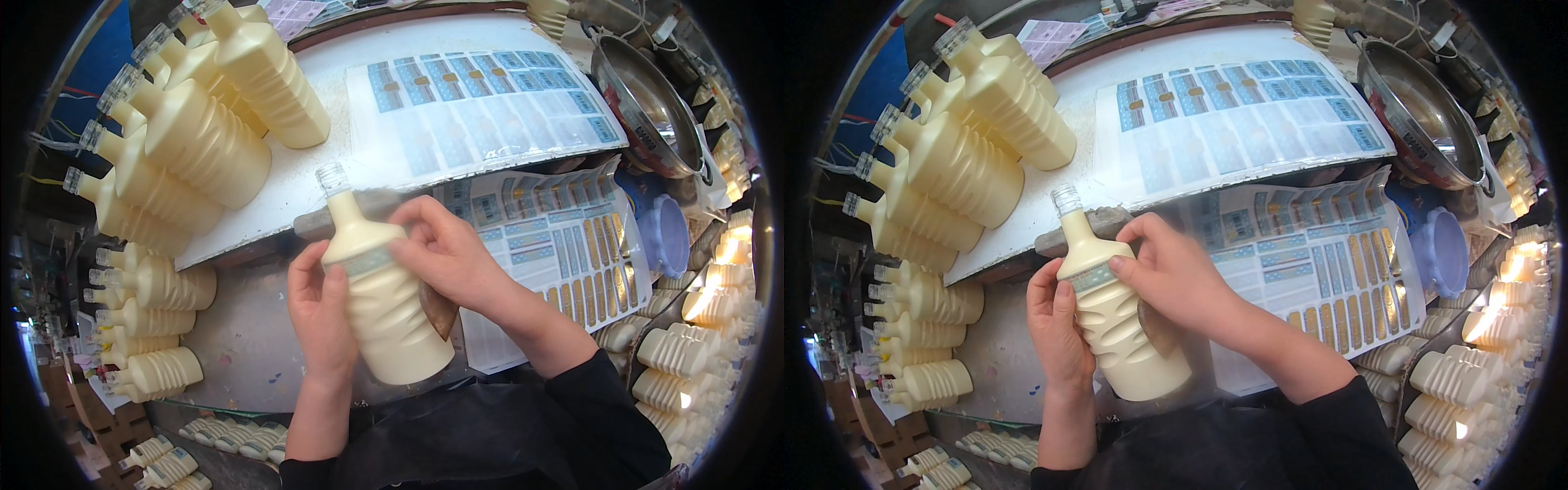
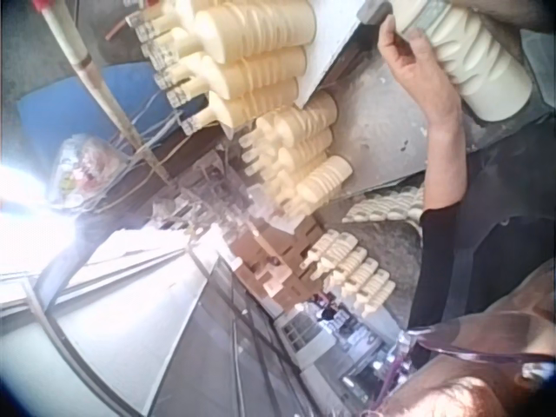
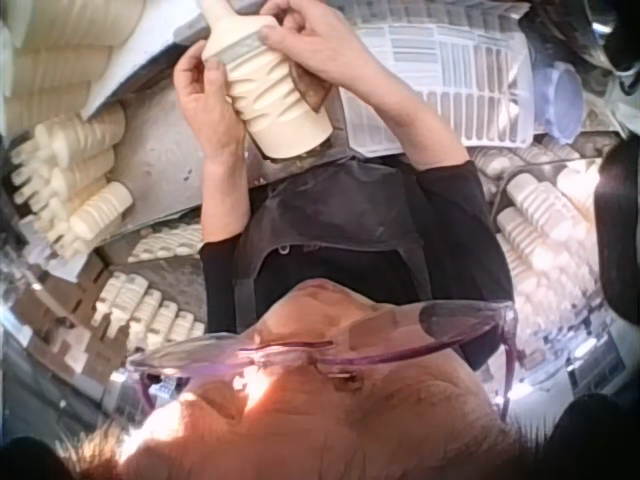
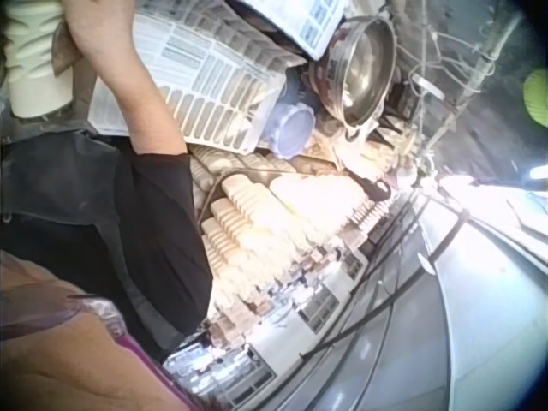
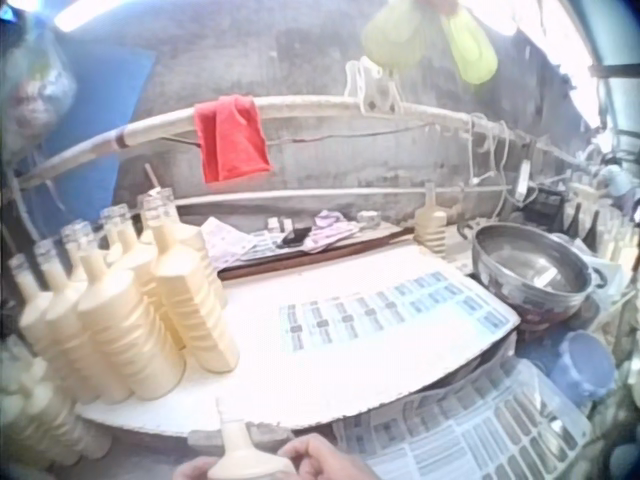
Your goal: The person repeatedly applies rectangular labels to the necks of cream-colored plastic bottles. They peel each label from a sheet, position it on the bottle, and smooth it down with their fingers. Finished bottles are placed on a nearby table.
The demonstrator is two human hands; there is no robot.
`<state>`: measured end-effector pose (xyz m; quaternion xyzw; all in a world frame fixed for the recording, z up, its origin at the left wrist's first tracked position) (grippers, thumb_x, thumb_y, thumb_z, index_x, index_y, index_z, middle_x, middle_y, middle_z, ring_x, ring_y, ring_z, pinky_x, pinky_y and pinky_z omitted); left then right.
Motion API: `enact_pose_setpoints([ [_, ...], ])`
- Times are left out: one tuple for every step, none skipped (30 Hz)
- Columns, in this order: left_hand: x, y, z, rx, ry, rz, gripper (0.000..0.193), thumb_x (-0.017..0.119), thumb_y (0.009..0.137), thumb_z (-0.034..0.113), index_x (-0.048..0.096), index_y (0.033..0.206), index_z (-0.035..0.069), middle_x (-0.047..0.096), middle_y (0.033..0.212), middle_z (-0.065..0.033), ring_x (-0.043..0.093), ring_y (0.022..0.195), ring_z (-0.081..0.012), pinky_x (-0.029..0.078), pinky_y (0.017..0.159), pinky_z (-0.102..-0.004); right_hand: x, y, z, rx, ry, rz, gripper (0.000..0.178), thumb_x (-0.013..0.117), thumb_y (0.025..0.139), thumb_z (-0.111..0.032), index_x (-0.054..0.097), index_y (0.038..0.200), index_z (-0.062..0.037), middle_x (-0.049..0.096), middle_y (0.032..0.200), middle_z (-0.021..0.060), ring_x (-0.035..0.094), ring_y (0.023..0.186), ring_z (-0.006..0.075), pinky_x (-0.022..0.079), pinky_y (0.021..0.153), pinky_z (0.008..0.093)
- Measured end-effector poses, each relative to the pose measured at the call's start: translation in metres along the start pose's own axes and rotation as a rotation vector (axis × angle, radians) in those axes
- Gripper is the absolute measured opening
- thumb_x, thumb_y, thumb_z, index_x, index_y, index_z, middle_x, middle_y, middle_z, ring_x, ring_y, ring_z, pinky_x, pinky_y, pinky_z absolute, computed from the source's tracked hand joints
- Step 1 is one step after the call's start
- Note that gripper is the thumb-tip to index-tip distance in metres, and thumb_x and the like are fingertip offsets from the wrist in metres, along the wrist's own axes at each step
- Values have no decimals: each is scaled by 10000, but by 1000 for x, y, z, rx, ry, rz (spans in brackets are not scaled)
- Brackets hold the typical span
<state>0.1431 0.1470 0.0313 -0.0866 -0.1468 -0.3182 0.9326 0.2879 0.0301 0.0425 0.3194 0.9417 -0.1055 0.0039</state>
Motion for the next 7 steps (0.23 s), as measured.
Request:
enact_pose_setpoints([
  [0, 0, 0, 2, -2, 1, 266, 566, 1045, 72, 546, 1299, -5, 613, 1243, -109, 634, 1093, -166, 549, 963, -322, 0, 0, 0, -6, 8, 3, 319, 715, 945, -257, 593, 1146, -41, 556, 688, 12, 539, 632, 100, 430, 586, 297],
  [1, 0, 0, 5, 0, 0, 268, 567, 1045, 73, 545, 1300, -5, 613, 1245, -110, 634, 1097, -167, 549, 964, -323, 0, 0, 1, -12, 17, 6, 318, 715, 945, -255, 591, 1143, -40, 550, 684, 10, 533, 629, 99, 425, 582, 296],
  [1, 0, 1, 7, 1, -1, 270, 569, 1045, 73, 544, 1302, -5, 613, 1246, -110, 633, 1100, -169, 548, 966, -324, 0, 0, 2, -18, 25, 9, 317, 716, 944, -253, 590, 1140, -39, 545, 680, 9, 528, 626, 97, 420, 578, 296],
  [1, 0, 1, 8, 3, -3, 272, 570, 1045, 74, 543, 1304, -5, 613, 1247, -111, 633, 1103, -170, 548, 967, -325, 0, 1, 3, -24, 30, 13, 319, 717, 943, -252, 590, 1144, -39, 540, 678, 7, 523, 623, 97, 419, 577, 297],
  [2, 0, 0, 7, 1, -3, 278, 576, 1043, 79, 542, 1307, -3, 613, 1250, -112, 633, 1105, -172, 548, 969, -326, 0, 1, 4, -31, 35, 18, 322, 717, 943, -252, 589, 1147, -39, 536, 676, 5, 519, 621, 96, 417, 576, 297],
  [2, 0, 0, 7, -1, -2, 285, 582, 1042, 83, 541, 1311, -1, 613, 1253, -113, 633, 1107, -174, 549, 971, -328, 0, 2, 4, -38, 39, 20, 324, 718, 942, -252, 589, 1151, -39, 532, 674, 2, 514, 619, 95, 415, 574, 297],
  [1, 0, 0, 7, -3, -2, 291, 588, 1041, 88, 540, 1314, 1, 612, 1257, -114, 633, 1109, -175, 549, 973, -329, 0, 3, 6, -42, 53, 12, 329, 719, 941, -246, 588, 1168, -47, 538, 679, -3, 516, 618, 95, 415, 576, 296],
])
Point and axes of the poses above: each hand's wrist, its own y-axis towards the middle knuckle, its own x-axis out of the palm, z = x × y, the point moved 10 cm from there along y, towards the middle knuckle
